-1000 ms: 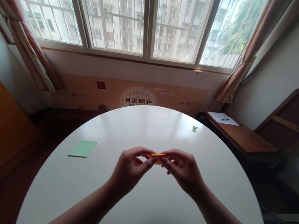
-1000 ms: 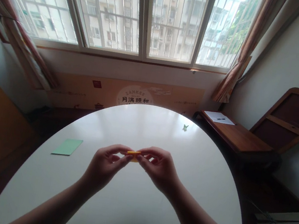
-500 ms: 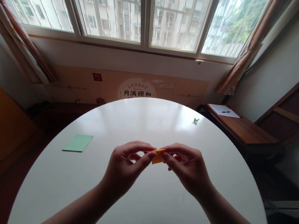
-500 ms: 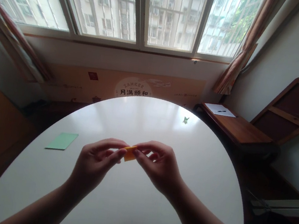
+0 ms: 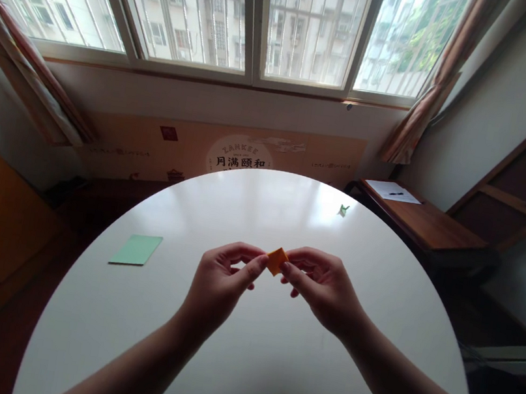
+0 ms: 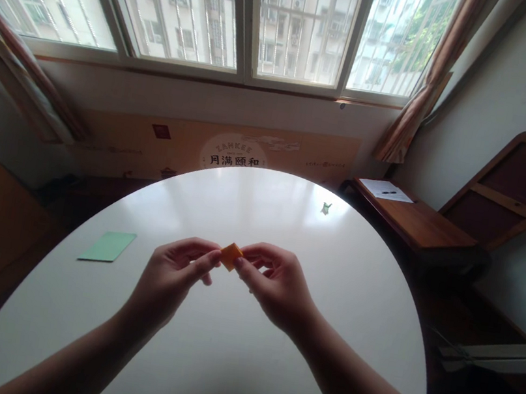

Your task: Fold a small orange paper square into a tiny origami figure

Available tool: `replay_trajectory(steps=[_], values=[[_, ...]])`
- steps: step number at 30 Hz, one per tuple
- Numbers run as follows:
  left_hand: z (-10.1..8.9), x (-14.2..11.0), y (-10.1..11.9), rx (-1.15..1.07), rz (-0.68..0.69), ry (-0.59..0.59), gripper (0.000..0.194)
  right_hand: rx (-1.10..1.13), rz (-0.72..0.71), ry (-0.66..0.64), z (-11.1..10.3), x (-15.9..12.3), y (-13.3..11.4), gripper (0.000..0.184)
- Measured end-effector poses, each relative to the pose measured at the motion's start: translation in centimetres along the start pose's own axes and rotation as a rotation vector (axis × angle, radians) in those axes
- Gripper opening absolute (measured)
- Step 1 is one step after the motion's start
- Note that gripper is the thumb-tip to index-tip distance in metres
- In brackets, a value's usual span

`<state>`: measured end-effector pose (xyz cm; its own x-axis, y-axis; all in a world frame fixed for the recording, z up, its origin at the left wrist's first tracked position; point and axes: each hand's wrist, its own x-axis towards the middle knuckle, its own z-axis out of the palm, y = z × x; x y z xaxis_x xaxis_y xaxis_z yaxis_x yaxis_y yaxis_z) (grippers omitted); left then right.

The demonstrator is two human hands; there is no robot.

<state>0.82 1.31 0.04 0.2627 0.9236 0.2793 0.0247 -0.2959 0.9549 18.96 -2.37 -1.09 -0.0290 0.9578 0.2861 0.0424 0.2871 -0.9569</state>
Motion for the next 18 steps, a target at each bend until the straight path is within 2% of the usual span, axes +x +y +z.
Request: replay_trajectory(steps=[4, 6, 11, 16, 18], values=[[-0.03, 0.06, -0.14, 0.098, -0.015, -0.168, 0.021, -0.017, -0.025, 0.05, -0.11, 0.22, 0.18, 0.027], [-0.01, -0.01, -0.19, 0.142, -0.017, -0.21, 0.024, -0.042, -0.04, 0.06, -0.14, 0.27, 0.28, 0.026], [-0.19, -0.08, -0.3, 0.17, 0.004, -0.13, 0.037, -0.166, -0.085, 0.058, -0.28, 0.22, 0.28, 0.02], [-0.42, 0.03, -0.39, 0.246, 0.107, -0.075, 0.031, -0.337, -0.154, -0.005, -0.38, 0.04, -0.07, 0.012], [-0.44, 0.05, -0.42, 0.25, 0.174, -0.087, 0.026, -0.41, -0.178, -0.039, -0.38, 0.0, -0.21, 0.011]])
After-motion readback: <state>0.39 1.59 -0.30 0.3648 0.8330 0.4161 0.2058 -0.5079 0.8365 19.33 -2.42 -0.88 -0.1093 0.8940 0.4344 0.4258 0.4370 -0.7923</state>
